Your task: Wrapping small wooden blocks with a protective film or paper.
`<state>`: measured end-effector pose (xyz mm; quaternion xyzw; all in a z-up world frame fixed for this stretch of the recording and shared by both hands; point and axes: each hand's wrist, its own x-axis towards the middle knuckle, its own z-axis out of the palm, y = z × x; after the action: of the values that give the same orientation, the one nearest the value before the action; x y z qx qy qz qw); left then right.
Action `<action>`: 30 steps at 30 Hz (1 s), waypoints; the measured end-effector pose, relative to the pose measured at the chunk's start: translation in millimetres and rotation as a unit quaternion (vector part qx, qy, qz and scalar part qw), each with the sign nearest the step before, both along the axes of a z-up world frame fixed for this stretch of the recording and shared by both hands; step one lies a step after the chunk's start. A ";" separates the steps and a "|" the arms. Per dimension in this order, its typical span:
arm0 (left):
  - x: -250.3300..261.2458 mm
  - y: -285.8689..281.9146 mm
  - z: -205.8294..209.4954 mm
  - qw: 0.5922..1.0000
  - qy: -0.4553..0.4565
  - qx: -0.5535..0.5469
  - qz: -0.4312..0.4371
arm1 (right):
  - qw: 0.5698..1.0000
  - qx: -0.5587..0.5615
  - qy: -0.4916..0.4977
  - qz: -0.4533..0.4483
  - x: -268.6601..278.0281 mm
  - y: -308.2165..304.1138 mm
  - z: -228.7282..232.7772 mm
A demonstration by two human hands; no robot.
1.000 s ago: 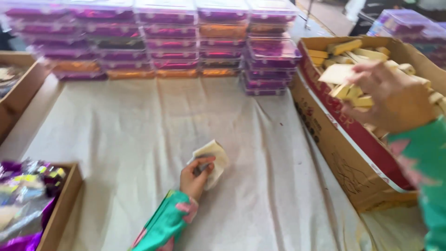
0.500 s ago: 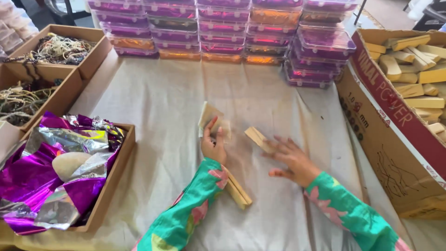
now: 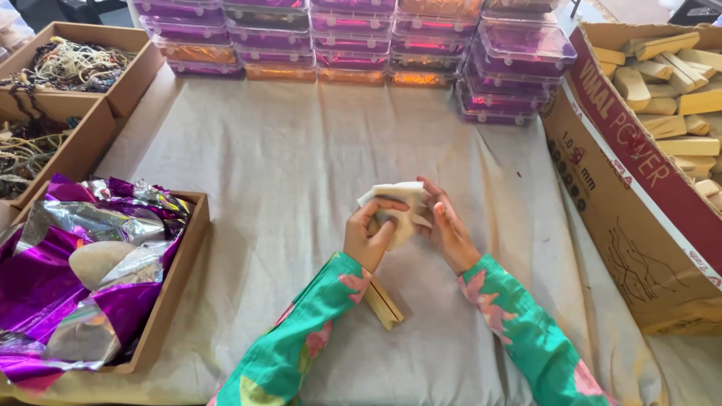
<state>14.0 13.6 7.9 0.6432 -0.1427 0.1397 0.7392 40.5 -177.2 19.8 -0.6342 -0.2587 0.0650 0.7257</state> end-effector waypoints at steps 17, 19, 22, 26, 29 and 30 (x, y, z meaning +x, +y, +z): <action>1.0 8.8 22.9 0.993 -0.047 0.078 0.079 | 0.889 0.016 -0.190 -0.417 -2.7 -47.6 8.0; 7.1 12.2 21.8 0.988 -0.027 0.074 0.132 | 0.841 -0.210 -0.319 -0.383 -15.7 -32.7 23.9; 10.4 17.1 18.9 0.983 -0.043 0.106 0.146 | 0.751 -0.452 -0.415 -0.243 -1.0 -21.7 -16.7; -4.4 11.1 30.9 0.985 -0.029 0.108 0.128 | 0.741 -0.488 -0.424 -0.180 -25.5 -7.3 11.6; -11.6 11.5 41.3 0.975 -0.090 0.152 0.135 | 0.761 -0.475 -0.407 -0.172 -16.7 -11.1 9.3; -17.3 11.9 49.9 0.952 -0.183 0.213 0.120 | 0.759 -0.475 -0.409 -0.177 -14.0 -13.1 2.9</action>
<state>-3.3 25.5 57.9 0.7616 -0.2239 0.3091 0.5237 26.5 -190.3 22.6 -0.8983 -0.3500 -0.2152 0.1558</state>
